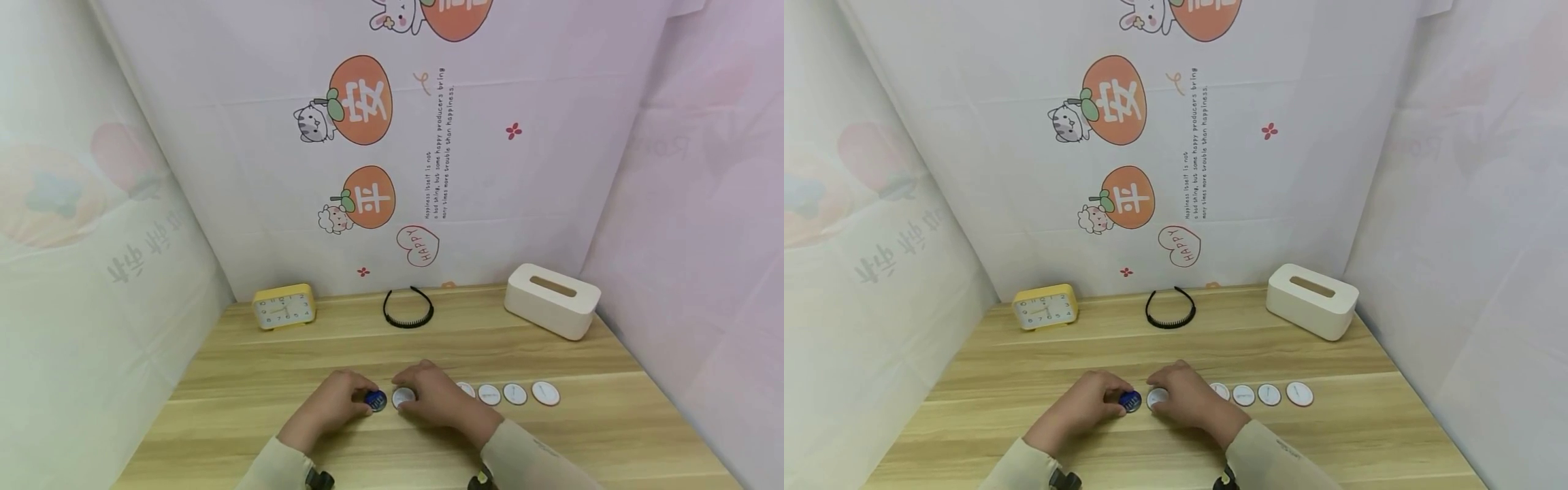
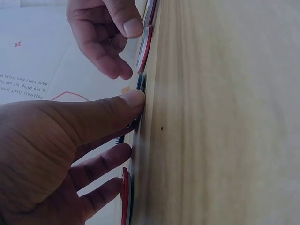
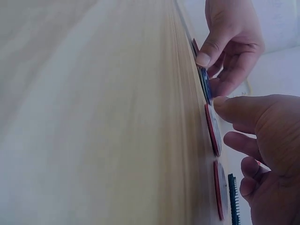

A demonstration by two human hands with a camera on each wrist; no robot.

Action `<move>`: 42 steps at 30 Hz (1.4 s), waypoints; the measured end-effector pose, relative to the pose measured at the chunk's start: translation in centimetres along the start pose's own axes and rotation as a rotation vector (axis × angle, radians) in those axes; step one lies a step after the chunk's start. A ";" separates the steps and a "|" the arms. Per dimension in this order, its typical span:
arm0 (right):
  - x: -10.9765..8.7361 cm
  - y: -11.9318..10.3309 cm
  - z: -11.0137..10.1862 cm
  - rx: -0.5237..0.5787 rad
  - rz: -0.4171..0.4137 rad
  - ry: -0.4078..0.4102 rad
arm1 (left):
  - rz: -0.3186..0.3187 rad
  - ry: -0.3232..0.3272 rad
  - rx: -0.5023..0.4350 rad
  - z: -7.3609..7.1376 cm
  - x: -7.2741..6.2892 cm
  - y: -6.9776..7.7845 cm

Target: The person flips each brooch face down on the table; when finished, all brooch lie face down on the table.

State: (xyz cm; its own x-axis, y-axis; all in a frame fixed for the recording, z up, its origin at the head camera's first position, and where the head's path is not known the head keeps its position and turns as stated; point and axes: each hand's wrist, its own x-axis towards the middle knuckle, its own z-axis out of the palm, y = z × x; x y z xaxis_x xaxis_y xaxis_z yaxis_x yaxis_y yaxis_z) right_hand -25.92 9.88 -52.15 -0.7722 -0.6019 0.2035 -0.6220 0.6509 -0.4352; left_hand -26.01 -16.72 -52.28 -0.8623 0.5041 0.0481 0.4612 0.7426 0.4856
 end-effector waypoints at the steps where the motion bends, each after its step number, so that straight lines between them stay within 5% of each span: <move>1: 0.2 -0.1 0.1 -0.005 -0.004 -0.001 | 0.000 0.002 0.001 0.0 0.0 0.0; 31: 1.8 -2.5 2.0 0.043 0.027 -0.016 | 0.055 0.024 0.023 0.1 -0.4 -0.2; 42: 1.7 -2.1 1.6 -0.015 -0.034 -0.036 | 0.010 0.006 -0.017 -0.1 -0.7 -0.4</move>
State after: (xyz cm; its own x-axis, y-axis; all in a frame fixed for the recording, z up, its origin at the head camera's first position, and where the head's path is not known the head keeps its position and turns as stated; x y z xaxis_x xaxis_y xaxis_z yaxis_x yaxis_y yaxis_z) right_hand -25.66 6.74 -52.30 -0.7459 -0.6397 0.1857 -0.6496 0.6370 -0.4151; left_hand -25.60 -17.40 -52.38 -0.8591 0.5085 0.0582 0.4660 0.7301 0.4998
